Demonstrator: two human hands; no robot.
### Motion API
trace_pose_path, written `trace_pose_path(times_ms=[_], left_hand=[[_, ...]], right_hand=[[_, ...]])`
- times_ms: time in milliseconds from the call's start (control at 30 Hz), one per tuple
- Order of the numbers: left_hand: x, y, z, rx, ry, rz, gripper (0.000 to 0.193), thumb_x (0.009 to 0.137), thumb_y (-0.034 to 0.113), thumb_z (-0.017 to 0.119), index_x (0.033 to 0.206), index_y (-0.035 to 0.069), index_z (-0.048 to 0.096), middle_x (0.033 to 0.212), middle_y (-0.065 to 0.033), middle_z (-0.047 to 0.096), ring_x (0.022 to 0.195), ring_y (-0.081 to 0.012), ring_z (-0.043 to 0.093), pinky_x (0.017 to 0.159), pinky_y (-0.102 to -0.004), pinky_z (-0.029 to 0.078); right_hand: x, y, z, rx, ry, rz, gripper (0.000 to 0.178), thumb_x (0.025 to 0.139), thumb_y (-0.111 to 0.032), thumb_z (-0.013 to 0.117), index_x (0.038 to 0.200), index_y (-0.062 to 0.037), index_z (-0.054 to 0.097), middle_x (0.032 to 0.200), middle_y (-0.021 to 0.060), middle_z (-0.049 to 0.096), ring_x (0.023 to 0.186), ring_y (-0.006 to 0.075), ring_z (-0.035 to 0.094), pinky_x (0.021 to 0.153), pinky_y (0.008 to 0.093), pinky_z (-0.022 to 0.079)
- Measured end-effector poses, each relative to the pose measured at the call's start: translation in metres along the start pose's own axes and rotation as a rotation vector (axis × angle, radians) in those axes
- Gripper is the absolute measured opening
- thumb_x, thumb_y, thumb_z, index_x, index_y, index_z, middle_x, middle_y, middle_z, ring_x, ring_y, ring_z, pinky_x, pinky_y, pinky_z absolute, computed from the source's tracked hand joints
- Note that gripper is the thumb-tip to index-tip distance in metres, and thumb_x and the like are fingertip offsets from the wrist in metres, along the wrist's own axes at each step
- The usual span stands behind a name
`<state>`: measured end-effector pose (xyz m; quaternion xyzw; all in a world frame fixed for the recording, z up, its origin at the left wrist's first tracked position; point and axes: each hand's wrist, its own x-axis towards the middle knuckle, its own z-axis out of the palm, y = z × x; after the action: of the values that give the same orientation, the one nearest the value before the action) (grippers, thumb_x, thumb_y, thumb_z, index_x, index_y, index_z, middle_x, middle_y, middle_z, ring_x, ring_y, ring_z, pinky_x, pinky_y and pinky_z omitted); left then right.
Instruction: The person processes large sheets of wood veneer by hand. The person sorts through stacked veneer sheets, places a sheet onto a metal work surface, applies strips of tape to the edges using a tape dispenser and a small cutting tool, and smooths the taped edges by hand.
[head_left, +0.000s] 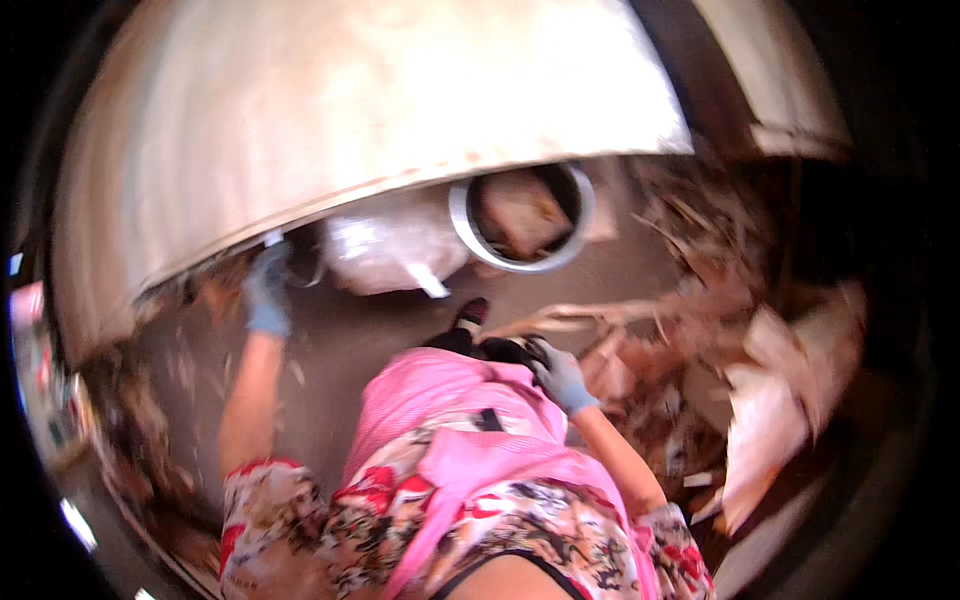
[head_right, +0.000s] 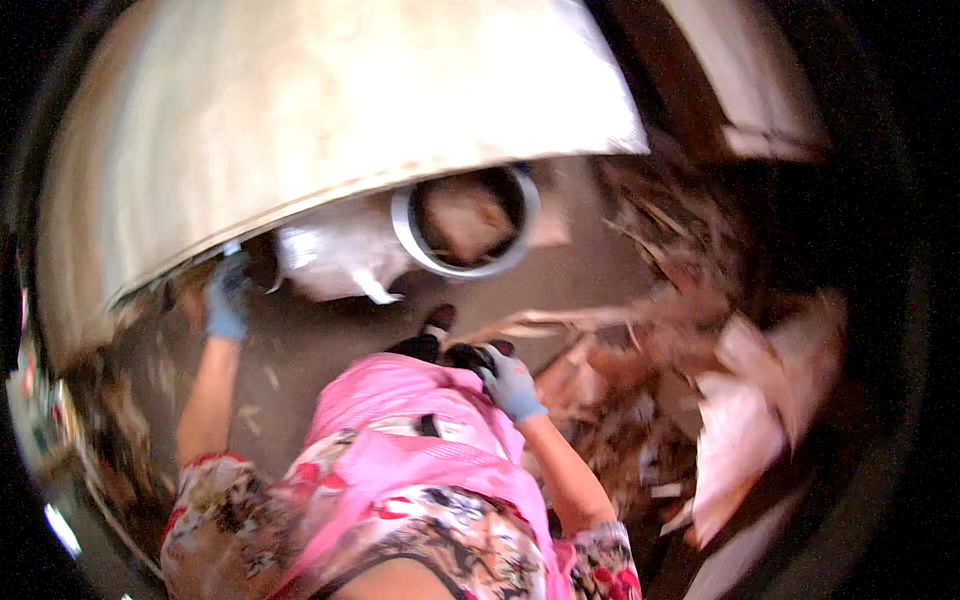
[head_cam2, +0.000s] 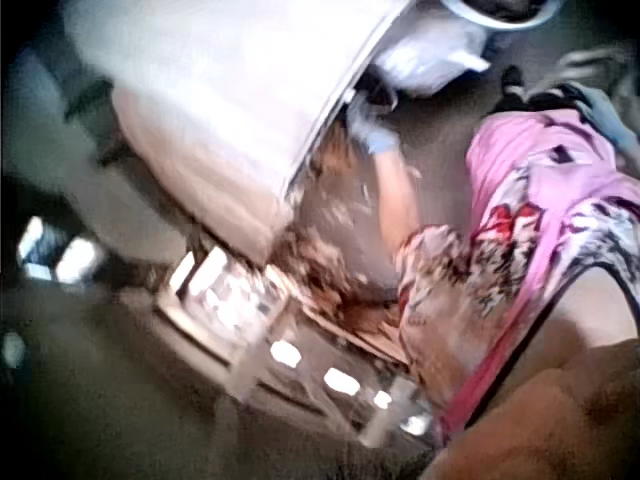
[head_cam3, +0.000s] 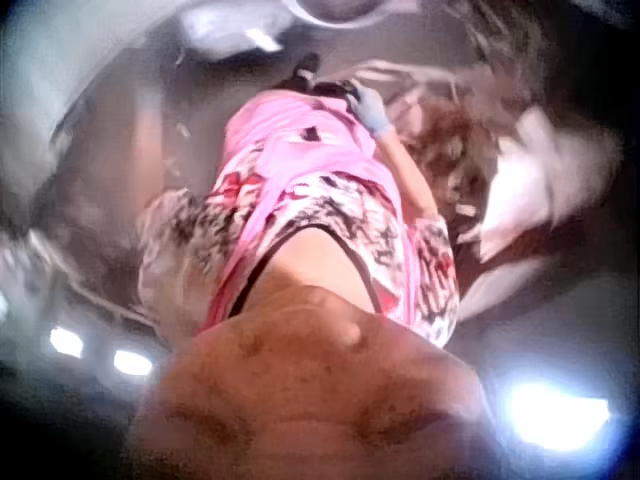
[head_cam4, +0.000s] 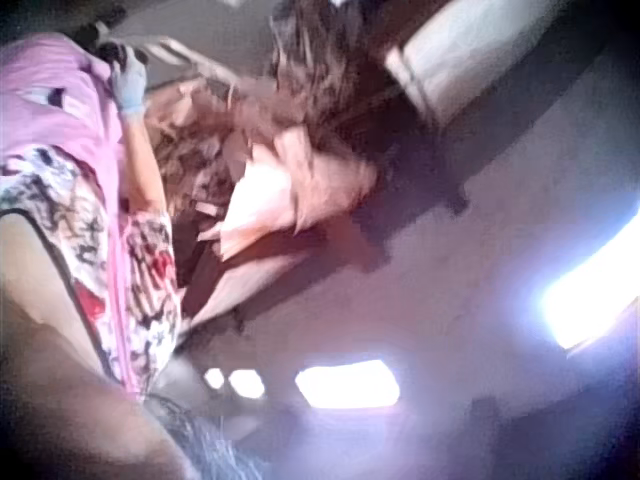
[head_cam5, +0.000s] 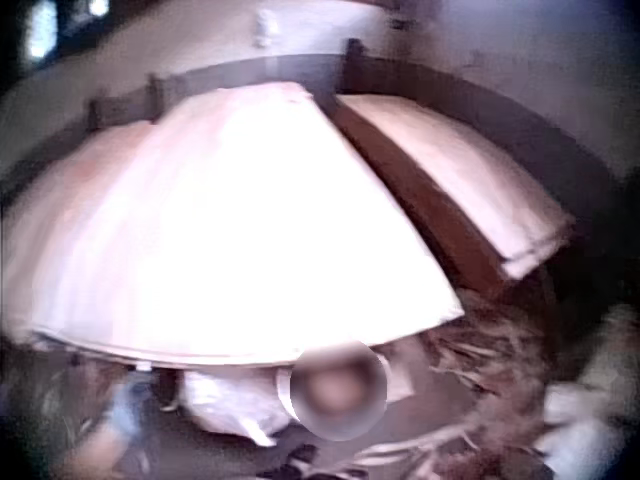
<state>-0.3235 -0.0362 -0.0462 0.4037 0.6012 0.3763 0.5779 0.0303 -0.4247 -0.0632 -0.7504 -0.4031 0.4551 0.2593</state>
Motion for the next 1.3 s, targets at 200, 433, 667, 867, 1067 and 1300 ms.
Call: trace_pose_path(times_ms=[200, 433, 667, 867, 1067, 1300], left_hand=[[-0.053, 0.045, 0.000, 0.164, -0.383, 0.031, 0.033, 0.098, 0.024, 0.051, 0.110, -0.003, 0.066, 0.108, -0.0161, 0.069, 0.094, -0.0228, 0.068, 0.082, -0.0347, 0.054], [-0.206, 0.083, 0.211, 0.186, -1.069, 0.012, 0.034, 0.097, 0.031, 0.059, 0.105, -0.003, 0.060, 0.085, -0.0175, 0.070, 0.070, -0.0234, 0.069, 0.062, -0.0348, 0.057], [-0.290, 0.139, 0.363, -0.097, -2.085, 0.737, 0.027, 0.086, 0.027, 0.065, 0.104, 0.007, 0.072, 0.103, -0.0053, 0.072, 0.075, -0.0183, 0.069, 0.066, -0.0299, 0.056], [-0.348, 0.101, 0.411, -0.317, -2.043, 0.779, 0.019, 0.072, 0.018, 0.079, 0.089, 0.012, 0.076, 0.106, -0.0106, 0.072, 0.092, -0.0242, 0.069, 0.081, -0.0365, 0.058], [-0.416, 0.050, 0.475, -0.242, -2.014, 0.671, 0.013, 0.075, 0.015, 0.075, 0.086, 0.009, 0.074, 0.103, -0.0099, 0.072, 0.089, -0.0215, 0.068, 0.075, -0.0350, 0.058], [-0.372, 0.011, 0.526, 0.458, -1.930, 0.552, 0.028, 0.089, 0.023, 0.064, 0.111, 0.005, 0.064, 0.116, -0.0123, 0.065, 0.101, -0.0263, 0.065, 0.087, -0.0363, 0.054]], right_hand=[[-0.032, 0.040, -0.001, -0.071, 0.166, 0.187, 0.030, 0.090, -0.022, 0.060, 0.115, -0.0063, 0.060, 0.102, 0.0236, 0.067, 0.095, 0.0441, 0.062, 0.081, 0.0478, 0.051], [-0.086, 0.101, 0.012, -0.120, 0.277, 0.480, 0.028, 0.093, -0.025, 0.058, 0.115, -0.0080, 0.060, 0.095, 0.0236, 0.067, 0.093, 0.0432, 0.063, 0.080, 0.0480, 0.050], [-0.183, 0.170, 0.039, 0.170, 0.574, 0.692, 0.038, 0.095, -0.030, 0.061, 0.123, -0.0049, 0.061, 0.095, 0.0177, 0.071, 0.070, 0.0282, 0.070, 0.070, 0.0378, 0.054], [-0.232, 0.214, 0.113, 0.316, 0.450, 0.924, 0.035, 0.095, -0.024, 0.063, 0.124, -0.0045, 0.063, 0.089, 0.0117, 0.073, 0.057, 0.0155, 0.066, 0.056, 0.0312, 0.051], [-0.280, 0.260, 0.137, 0.355, 0.467, 0.898, 0.031, 0.094, -0.019, 0.062, 0.122, -0.0039, 0.064, 0.086, 0.0133, 0.072, 0.055, 0.0165, 0.065, 0.055, 0.0318, 0.052], [-0.291, 0.344, 0.026, 0.551, 0.470, 0.938, 0.022, 0.095, -0.019, 0.061, 0.110, -0.0043, 0.067, 0.075, 0.0094, 0.068, 0.057, 0.0153, 0.063, 0.053, 0.0319, 0.049]])
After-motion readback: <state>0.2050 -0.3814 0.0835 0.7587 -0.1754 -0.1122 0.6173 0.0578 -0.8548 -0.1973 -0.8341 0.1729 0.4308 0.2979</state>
